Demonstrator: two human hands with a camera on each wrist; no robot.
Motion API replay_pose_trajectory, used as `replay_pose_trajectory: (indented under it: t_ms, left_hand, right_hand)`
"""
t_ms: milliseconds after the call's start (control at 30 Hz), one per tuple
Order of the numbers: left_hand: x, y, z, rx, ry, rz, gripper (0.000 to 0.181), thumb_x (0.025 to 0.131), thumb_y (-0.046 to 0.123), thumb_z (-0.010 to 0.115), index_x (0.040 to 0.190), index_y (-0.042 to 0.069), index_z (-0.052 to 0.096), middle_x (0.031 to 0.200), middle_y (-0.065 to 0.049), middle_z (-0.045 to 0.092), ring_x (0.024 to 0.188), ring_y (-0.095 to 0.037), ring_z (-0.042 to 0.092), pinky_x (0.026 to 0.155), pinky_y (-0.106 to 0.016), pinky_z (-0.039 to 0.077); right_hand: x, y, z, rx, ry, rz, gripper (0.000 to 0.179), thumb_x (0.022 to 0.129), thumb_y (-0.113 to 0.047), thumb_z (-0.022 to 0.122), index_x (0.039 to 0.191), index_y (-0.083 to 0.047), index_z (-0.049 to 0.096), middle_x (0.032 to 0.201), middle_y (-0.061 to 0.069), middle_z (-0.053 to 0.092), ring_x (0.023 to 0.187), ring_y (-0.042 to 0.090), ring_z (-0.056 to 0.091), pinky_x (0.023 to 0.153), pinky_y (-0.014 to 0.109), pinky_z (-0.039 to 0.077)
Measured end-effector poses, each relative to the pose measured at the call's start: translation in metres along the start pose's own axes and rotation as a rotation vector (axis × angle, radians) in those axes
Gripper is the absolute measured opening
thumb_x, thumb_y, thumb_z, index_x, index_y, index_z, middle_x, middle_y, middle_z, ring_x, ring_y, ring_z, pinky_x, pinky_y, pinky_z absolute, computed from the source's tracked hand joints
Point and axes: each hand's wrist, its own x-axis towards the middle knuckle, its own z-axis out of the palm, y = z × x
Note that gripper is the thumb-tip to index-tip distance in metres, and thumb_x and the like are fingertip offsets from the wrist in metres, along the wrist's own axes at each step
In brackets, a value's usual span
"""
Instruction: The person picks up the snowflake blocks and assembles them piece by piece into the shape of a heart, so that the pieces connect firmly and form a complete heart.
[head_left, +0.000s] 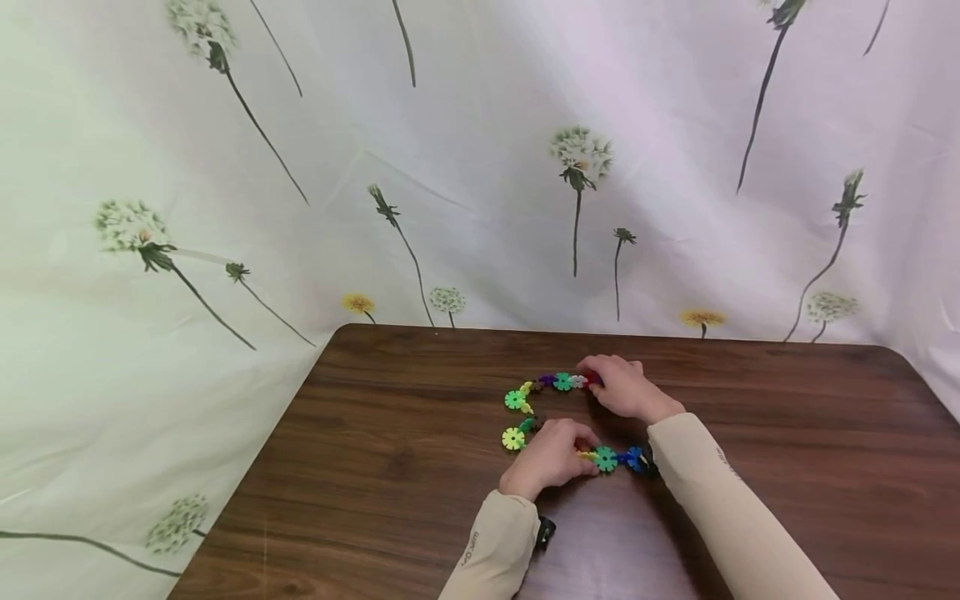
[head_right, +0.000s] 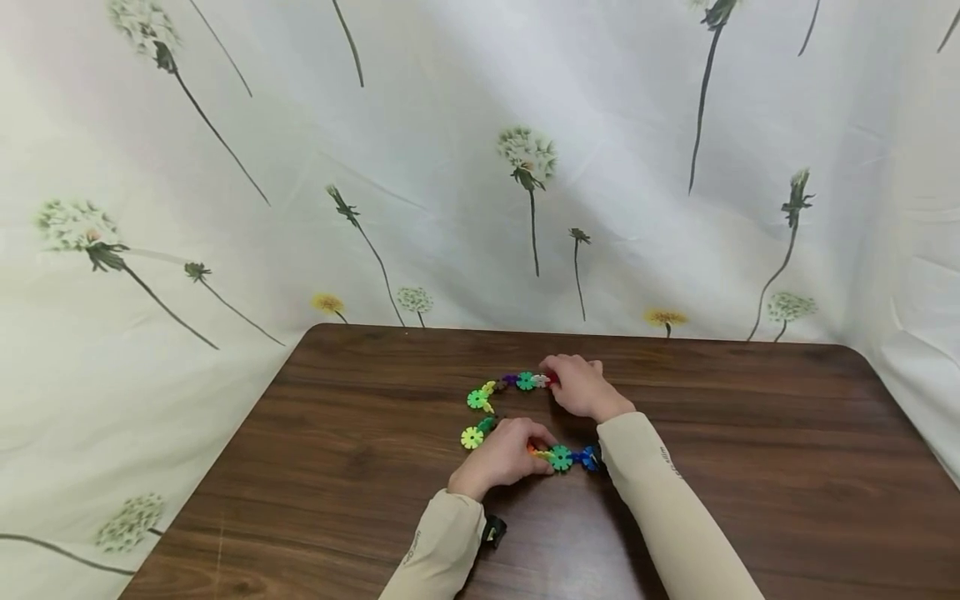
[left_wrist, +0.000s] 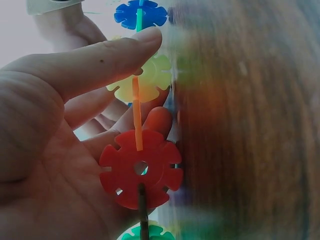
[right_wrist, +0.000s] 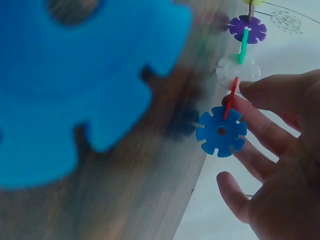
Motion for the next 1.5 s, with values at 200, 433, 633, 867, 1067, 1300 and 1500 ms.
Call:
replay_pose_trajectory:
  t_ms: [200, 433, 633, 867, 1067, 1300, 1500]
  left_hand:
    - [0.0, 0.002, 0.0, 0.075, 0.026, -0.013, 0.02, 0.078, 0.021, 0.079, 0.098, 0.016, 0.076, 0.09, 0.003, 0.069, 0.083, -0.01, 0.058, 0.074, -0.024, 0.046]
    - [-0.003, 0.002, -0.004, 0.175, 0.045, -0.016, 0.023, 0.081, 0.018, 0.075, 0.104, 0.019, 0.075, 0.098, -0.001, 0.066, 0.097, -0.022, 0.051, 0.079, -0.037, 0.031]
    - [-0.007, -0.001, -0.008, 0.191, 0.052, -0.014, 0.024, 0.083, 0.016, 0.073, 0.107, 0.018, 0.074, 0.113, -0.003, 0.058, 0.106, -0.023, 0.042, 0.086, -0.043, 0.026]
    - [-0.01, -0.003, -0.011, 0.201, 0.065, -0.019, 0.024, 0.084, 0.011, 0.07, 0.106, 0.02, 0.076, 0.136, -0.009, 0.049, 0.123, -0.03, 0.035, 0.096, -0.05, 0.025]
    - [-0.01, -0.005, -0.012, 0.203, 0.069, -0.014, 0.025, 0.083, 0.008, 0.069, 0.103, 0.021, 0.077, 0.15, -0.011, 0.038, 0.134, -0.032, 0.028, 0.1, -0.053, 0.025]
    - [-0.01, -0.008, -0.014, 0.198, 0.048, -0.026, 0.026, 0.082, 0.008, 0.07, 0.099, 0.025, 0.077, 0.157, -0.006, 0.029, 0.141, -0.032, 0.021, 0.102, -0.049, 0.024]
    - [-0.009, -0.011, -0.015, 0.187, 0.04, -0.017, 0.028, 0.081, 0.004, 0.066, 0.097, 0.024, 0.077, 0.158, -0.007, 0.025, 0.143, -0.033, 0.018, 0.104, -0.05, 0.023]
  right_hand:
    - [0.0, 0.003, -0.002, -0.007, -0.028, 0.043, 0.026, 0.089, -0.01, 0.066, 0.115, -0.005, 0.065, 0.112, 0.013, 0.067, 0.105, 0.032, 0.061, 0.086, 0.055, 0.035]
    - [-0.006, 0.012, -0.006, 0.056, -0.085, 0.093, 0.014, 0.088, -0.014, 0.068, 0.101, -0.009, 0.069, 0.094, 0.003, 0.07, 0.092, 0.022, 0.061, 0.088, 0.057, 0.035]
    - [-0.018, 0.021, -0.009, 0.154, -0.124, 0.073, 0.012, 0.089, -0.013, 0.067, 0.098, -0.006, 0.069, 0.087, 0.003, 0.069, 0.076, 0.014, 0.059, 0.078, 0.04, 0.053]
    - [-0.036, 0.024, -0.007, 0.205, -0.114, 0.131, 0.008, 0.089, -0.016, 0.067, 0.09, -0.009, 0.069, 0.079, 0.0, 0.066, 0.065, 0.012, 0.054, 0.062, 0.028, 0.047]
    - [-0.053, 0.017, -0.003, 0.337, -0.098, 0.23, 0.011, 0.091, -0.015, 0.064, 0.09, -0.004, 0.067, 0.075, 0.004, 0.065, 0.058, 0.012, 0.058, 0.057, 0.029, 0.053]
    - [-0.069, 0.01, 0.006, 0.445, -0.029, 0.317, 0.015, 0.091, -0.017, 0.065, 0.088, -0.002, 0.068, 0.076, 0.006, 0.067, 0.059, 0.012, 0.063, 0.056, 0.029, 0.057]
    - [-0.079, 0.005, 0.015, 0.58, 0.003, 0.369, 0.015, 0.092, -0.013, 0.064, 0.092, 0.003, 0.066, 0.075, 0.006, 0.067, 0.06, 0.013, 0.066, 0.058, 0.031, 0.058]
